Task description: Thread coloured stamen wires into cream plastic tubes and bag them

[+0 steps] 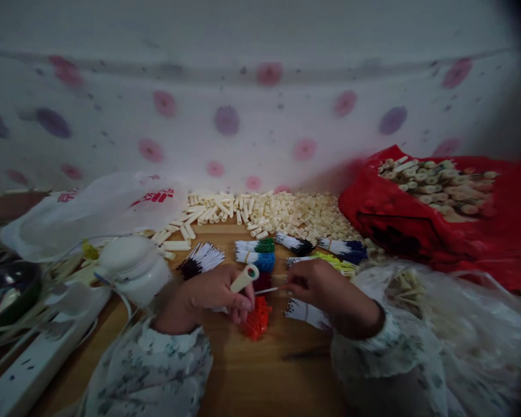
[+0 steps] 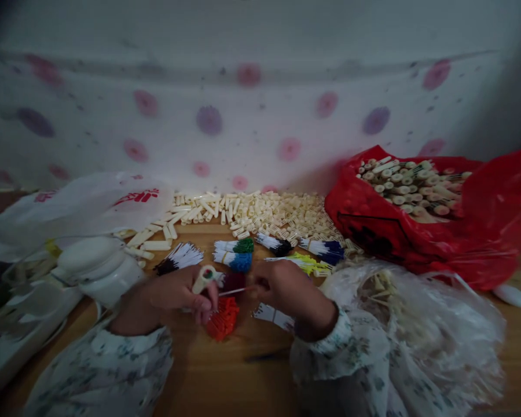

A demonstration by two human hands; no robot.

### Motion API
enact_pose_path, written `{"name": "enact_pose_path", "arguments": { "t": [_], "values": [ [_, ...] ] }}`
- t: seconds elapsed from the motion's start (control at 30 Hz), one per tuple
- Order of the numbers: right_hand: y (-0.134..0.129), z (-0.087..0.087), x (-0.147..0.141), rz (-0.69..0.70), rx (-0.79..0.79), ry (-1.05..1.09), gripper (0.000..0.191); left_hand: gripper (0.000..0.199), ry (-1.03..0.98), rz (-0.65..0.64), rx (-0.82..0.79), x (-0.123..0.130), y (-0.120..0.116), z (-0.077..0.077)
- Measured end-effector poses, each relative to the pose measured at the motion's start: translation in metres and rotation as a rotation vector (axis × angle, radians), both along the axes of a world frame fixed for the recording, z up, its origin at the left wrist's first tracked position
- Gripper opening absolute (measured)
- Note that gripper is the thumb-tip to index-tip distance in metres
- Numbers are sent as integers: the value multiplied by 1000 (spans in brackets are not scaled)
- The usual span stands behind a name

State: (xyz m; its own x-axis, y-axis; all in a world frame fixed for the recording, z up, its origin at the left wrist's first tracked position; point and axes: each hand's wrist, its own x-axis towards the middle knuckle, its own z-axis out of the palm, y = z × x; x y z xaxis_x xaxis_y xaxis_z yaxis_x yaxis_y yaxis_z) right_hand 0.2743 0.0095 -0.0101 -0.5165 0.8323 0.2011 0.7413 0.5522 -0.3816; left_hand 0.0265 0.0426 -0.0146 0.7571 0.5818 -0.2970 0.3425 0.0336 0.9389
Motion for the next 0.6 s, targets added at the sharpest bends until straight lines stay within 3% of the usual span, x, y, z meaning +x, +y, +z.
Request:
{"name": "enact_pose_path", "arguments": {
  "t": [0.1,0.23,0.4,0.6],
  "values": [
    [-3,-5,-3,89,42,82,11,23,-116,329,377,14,-5,4],
    [-5,-12,-12,-14,78,223,10,16,29,286,547,37,-9,-2],
    [1,-13,-10,-9,-124,593,13,16,-47,428,394,46,-11,-9],
    [5,-18,-13,0,-361,1041,14,22,-211,502,288,50,-16,-4]
  ]
}}
